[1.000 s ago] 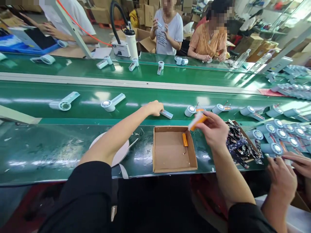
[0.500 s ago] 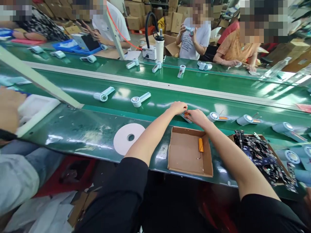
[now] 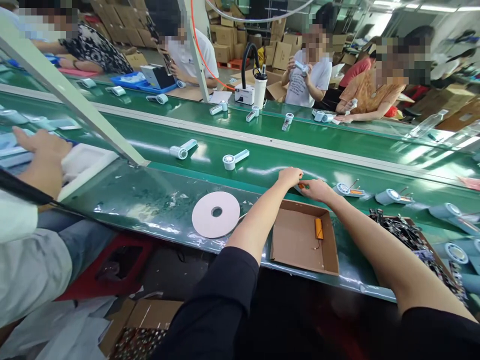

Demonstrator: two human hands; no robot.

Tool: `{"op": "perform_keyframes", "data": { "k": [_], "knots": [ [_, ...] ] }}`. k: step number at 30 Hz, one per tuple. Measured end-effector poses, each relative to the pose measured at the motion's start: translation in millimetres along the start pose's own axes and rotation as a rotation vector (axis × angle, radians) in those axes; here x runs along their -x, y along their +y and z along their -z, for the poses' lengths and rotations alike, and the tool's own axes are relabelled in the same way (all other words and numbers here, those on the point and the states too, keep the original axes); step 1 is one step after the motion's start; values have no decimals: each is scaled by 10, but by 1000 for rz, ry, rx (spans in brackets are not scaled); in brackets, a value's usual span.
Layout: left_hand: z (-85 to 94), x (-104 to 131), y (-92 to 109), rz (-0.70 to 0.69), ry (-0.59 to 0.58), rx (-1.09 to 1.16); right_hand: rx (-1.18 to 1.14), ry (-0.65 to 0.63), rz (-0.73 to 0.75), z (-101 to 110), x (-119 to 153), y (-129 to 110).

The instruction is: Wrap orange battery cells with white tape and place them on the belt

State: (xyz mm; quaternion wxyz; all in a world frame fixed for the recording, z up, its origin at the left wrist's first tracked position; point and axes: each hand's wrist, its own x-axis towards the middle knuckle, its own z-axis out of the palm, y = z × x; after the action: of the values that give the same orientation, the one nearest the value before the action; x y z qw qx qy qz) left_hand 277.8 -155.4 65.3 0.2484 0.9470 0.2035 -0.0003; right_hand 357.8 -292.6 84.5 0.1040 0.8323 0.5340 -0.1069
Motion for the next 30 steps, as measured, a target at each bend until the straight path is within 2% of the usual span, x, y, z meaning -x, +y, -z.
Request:
{"op": "perform_keyframes", "data": {
  "k": [3,6,8,9,10,12,14,15,17,18,20,22,25,27,30],
  "knots": [
    [35,25,110,0,1,20,36,-16,-37,-45,-58,-51],
    [166,127,169,-55,32,64,70,-17,-26,-55,-130,-55],
    [304,345,54,-118,84,96,72,-12,23,-33,-164,-1],
    [376,525,-71,-144,115,108,65,-6,45,-18,-176,38],
    [446,759,-240,-161,141,118,53,5,56,-3,-182,82],
    [560,1370,-671,-158,159,121,18,50,47,24,-150,167],
    [612,2092,-1136,-117,97,85,-24,120,25,42,-21,229],
    [603,2452,-1348,-105,22,16,-56,178,24,48,90,243],
    [505,3084,-1692,-32,-81,-152,-131,283,53,50,402,219],
    [420,3333,-1814,31,-76,-215,-157,296,85,41,587,180],
    [217,3677,-1960,142,-4,-292,-125,220,153,-6,960,54],
    [32,3840,-1999,203,78,-303,45,93,200,-91,1266,-94],
    [-108,3873,-1958,232,130,-277,295,34,207,-234,1507,-248],
    [-98,3828,-1920,244,121,-276,345,2,207,-283,1532,-279],
    [26,3704,-1871,277,56,-303,373,-56,213,-251,1461,-254]
  ]
}}
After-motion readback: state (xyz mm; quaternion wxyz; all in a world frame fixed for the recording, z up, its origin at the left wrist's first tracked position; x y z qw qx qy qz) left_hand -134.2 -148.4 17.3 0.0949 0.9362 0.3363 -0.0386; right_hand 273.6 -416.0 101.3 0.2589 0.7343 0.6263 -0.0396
